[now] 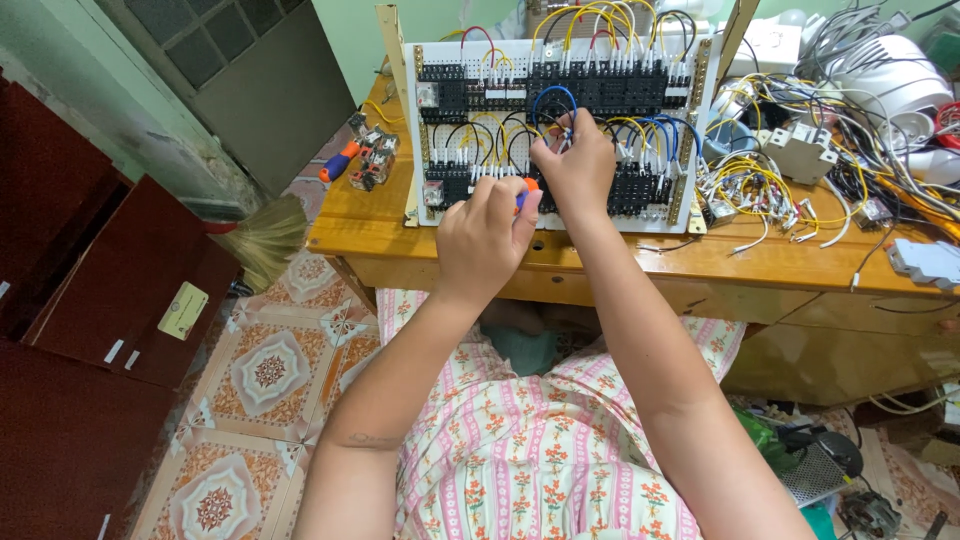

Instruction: Wiring an electrical panel by inserting wires into terminal blocks and securing them with a screwdriver.

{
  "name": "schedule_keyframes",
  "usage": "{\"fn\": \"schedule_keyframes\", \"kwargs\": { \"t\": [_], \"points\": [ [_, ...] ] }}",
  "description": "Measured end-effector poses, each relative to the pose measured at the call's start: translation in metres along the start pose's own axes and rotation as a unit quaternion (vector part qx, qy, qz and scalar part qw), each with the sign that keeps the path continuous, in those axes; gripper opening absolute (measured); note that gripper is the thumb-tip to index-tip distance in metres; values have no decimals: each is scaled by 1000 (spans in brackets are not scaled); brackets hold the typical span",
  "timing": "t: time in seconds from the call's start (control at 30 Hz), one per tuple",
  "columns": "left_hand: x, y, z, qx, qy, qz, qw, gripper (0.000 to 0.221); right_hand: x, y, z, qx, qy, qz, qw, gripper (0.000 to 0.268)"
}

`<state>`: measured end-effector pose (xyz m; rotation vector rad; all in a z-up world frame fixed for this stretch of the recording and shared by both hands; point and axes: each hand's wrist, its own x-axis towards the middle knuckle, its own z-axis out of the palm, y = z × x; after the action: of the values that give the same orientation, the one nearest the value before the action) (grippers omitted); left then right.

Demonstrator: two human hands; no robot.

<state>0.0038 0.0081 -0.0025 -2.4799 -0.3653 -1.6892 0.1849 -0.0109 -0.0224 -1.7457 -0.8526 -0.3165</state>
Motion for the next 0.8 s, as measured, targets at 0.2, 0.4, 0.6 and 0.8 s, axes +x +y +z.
{"fn": "schedule_keyframes", "kwargs": {
  "t": [0.2, 0.4, 0.6, 0.8],
  "points": [
    [5, 2, 2, 4, 1, 44, 999, 14, 4, 9, 5, 12, 12, -13, 1000, 26],
    [-2, -6, 3, -25, -6, 35, 999, 12, 8, 9, -3, 54, -32, -2, 998, 25],
    [-3, -6, 11, 2, 6, 66, 998, 11, 9, 11, -6, 57, -58, -17, 997, 22],
    [20, 16, -12, -59, -74, 112, 989, 22, 10, 11, -19, 106, -111, -13, 988, 29]
  ]
}}
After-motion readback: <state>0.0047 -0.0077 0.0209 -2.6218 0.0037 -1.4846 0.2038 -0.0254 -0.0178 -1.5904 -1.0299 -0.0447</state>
